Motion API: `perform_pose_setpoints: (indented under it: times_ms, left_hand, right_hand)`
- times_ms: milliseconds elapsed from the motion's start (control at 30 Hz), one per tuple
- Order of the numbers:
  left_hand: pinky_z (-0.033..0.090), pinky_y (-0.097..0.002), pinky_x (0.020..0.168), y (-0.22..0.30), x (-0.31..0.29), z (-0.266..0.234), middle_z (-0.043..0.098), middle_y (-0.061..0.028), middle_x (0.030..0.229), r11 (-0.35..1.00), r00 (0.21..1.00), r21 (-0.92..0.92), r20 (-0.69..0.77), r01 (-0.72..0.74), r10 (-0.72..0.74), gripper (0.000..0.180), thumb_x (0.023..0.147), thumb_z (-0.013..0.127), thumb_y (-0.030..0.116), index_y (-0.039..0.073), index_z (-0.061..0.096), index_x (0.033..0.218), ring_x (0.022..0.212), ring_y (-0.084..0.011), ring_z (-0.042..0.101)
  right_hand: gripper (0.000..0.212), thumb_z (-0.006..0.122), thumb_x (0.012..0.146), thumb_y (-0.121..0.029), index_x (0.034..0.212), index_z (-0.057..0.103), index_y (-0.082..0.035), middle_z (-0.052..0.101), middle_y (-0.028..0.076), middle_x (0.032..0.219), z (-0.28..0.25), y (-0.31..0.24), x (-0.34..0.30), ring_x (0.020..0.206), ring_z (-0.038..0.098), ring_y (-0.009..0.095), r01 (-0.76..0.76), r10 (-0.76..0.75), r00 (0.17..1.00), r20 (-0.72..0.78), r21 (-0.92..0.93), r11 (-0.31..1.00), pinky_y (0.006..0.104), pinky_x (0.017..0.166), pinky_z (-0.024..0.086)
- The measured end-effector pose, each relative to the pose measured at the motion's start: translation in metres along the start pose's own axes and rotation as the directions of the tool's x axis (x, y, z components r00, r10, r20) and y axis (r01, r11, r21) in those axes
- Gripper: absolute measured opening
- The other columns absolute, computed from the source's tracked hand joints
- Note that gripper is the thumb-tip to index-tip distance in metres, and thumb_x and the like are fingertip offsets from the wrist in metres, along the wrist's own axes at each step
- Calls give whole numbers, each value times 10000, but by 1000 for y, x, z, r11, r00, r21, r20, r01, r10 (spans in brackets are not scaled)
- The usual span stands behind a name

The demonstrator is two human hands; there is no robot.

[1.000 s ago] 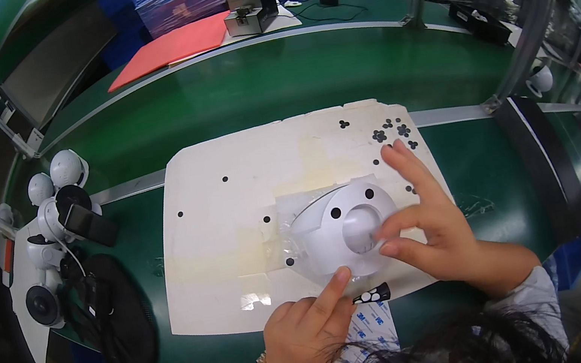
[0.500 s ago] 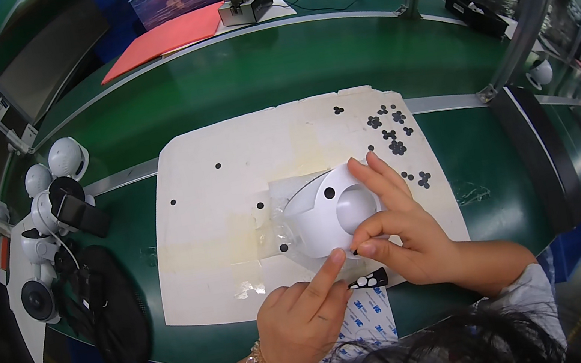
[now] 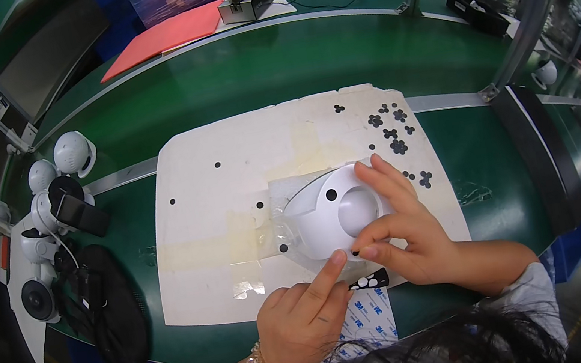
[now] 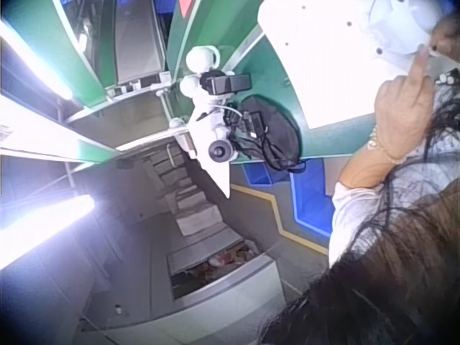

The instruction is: The person places small black circular components into holes on a white plastic housing. They repeatedly pick up the housing, place it down, and insert components one by one. The person handles a black strip of components and a white housing throughout the process.

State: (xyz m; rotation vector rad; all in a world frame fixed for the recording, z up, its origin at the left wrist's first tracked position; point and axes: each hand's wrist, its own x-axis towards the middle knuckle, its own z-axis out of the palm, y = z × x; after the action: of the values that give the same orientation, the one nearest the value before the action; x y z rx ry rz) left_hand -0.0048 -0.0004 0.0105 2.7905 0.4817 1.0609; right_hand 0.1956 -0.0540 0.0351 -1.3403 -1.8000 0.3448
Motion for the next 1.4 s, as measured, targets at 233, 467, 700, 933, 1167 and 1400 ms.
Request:
perform_pose_setpoints:
  times_ms: [233, 467, 700, 933, 1167, 1400]
  left_hand:
    - [352, -225, 470, 1, -1, -1, 543, -44, 1219, 1000, 1000, -15, -1, 21, -21, 134, 700, 684, 134, 77, 579, 761, 522, -88, 470]
    - [395, -243, 483, 3, 3, -6, 548, -79, 1205, 998, 999, -54, 21, 34, -33, 148, 672, 704, 116, 67, 607, 772, 526, -120, 505]
    - [450, -258, 497, 8, 12, -23, 589, -100, 1101, 945, 988, -299, 110, 135, -106, 178, 666, 727, 138, 61, 614, 780, 568, -172, 583]
    - [459, -269, 494, 5, 12, -19, 602, -60, 799, 900, 991, -420, 117, 115, -72, 129, 691, 708, 108, 40, 616, 751, 573, -189, 588]
    - [453, -279, 481, 9, 15, -21, 597, -55, 744, 895, 989, -428, 121, 128, -84, 103, 697, 695, 83, 40, 617, 748, 558, -196, 581]
    - [461, -288, 506, 11, 14, -18, 604, -53, 760, 893, 983, -422, 148, 159, -106, 108, 696, 695, 82, 45, 617, 761, 585, -206, 587]
  right_hand:
    - [248, 616, 792, -345, 950, 658, -158, 377, 143, 1336, 0, 7, -14, 1261, 264, 348, 252, -306, 952, -11, -537, 805, 466, 978, 198]
    - [352, 632, 761, -327, 1044, 598, -121, 579, 38, 1050, -3, -14, -29, 963, 512, 194, 369, -401, 916, 15, -423, 827, 364, 788, 337]
    - [299, 618, 745, -152, 1019, 589, -36, 550, 19, 803, -2, -13, -27, 741, 542, 162, 460, -443, 888, 122, -226, 859, 271, 634, 402]
    - [295, 675, 702, -174, 949, 600, -31, 576, 29, 790, -5, -7, -22, 715, 561, 167, 564, -550, 826, 126, -173, 808, 271, 608, 422]
    - [286, 680, 709, -175, 928, 581, -19, 592, 51, 835, -5, -8, -25, 740, 560, 190, 500, -489, 866, 108, -164, 850, 293, 640, 428]
    - [252, 667, 729, -162, 918, 570, -26, 564, 56, 818, -3, -9, -26, 743, 523, 230, 355, -345, 928, 144, -51, 933, 344, 688, 409]
